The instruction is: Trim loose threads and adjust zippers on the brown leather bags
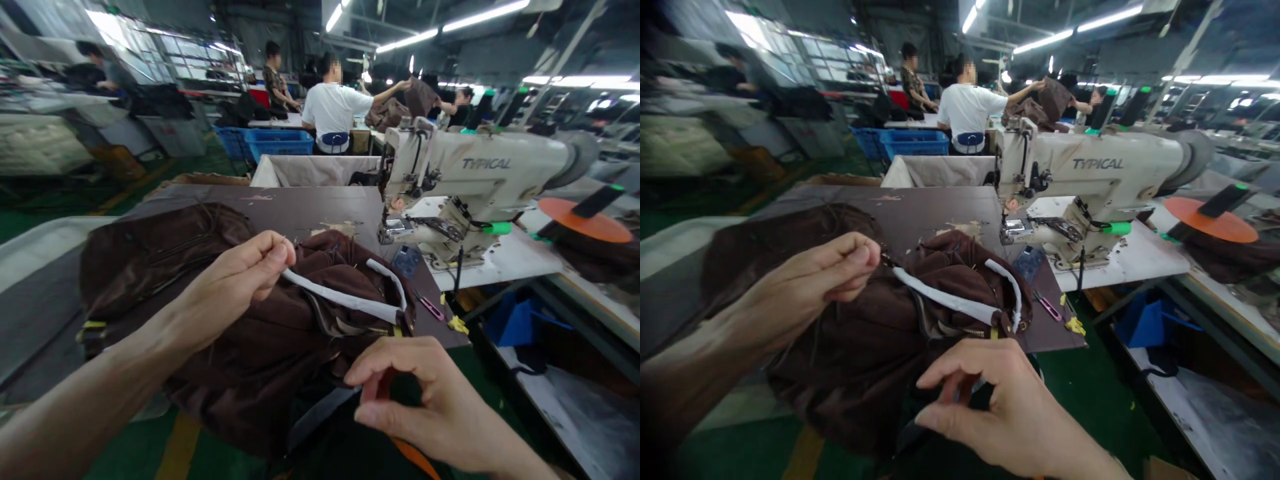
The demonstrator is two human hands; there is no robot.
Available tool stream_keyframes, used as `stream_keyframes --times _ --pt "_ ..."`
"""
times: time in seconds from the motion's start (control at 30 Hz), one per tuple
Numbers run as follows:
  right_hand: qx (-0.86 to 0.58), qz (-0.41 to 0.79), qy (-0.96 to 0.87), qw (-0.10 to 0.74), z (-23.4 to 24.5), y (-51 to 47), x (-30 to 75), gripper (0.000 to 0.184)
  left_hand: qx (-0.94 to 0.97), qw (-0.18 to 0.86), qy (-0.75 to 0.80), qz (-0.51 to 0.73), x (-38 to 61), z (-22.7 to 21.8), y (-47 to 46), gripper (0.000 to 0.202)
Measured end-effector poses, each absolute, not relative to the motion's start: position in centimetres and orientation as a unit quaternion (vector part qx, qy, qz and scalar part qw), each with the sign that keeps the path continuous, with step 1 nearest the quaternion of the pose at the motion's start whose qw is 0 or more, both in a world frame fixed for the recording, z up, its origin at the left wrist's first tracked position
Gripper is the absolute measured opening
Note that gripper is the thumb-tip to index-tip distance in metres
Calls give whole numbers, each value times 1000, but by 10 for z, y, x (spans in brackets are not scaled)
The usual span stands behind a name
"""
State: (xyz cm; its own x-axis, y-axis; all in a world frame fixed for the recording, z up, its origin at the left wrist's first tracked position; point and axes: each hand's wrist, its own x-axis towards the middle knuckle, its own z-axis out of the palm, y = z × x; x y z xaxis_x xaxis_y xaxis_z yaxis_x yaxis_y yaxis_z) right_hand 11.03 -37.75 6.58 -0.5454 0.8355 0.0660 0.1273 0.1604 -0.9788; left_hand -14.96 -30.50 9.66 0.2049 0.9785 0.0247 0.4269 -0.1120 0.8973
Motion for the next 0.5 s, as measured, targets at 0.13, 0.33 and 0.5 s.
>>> stream_keyframes --times 0.13,0.33,0.5 --pt "-415 543 -593 427 52 -378 66 30 701 437 459 329 -137 103 -326 31" --pt "-342 616 -456 544 28 -371 15 18 772 364 394 341 -125 101 -348 20" --pt "-380 576 -522 502 12 -362 16 17 780 359 397 323 -145 89 -352 18"
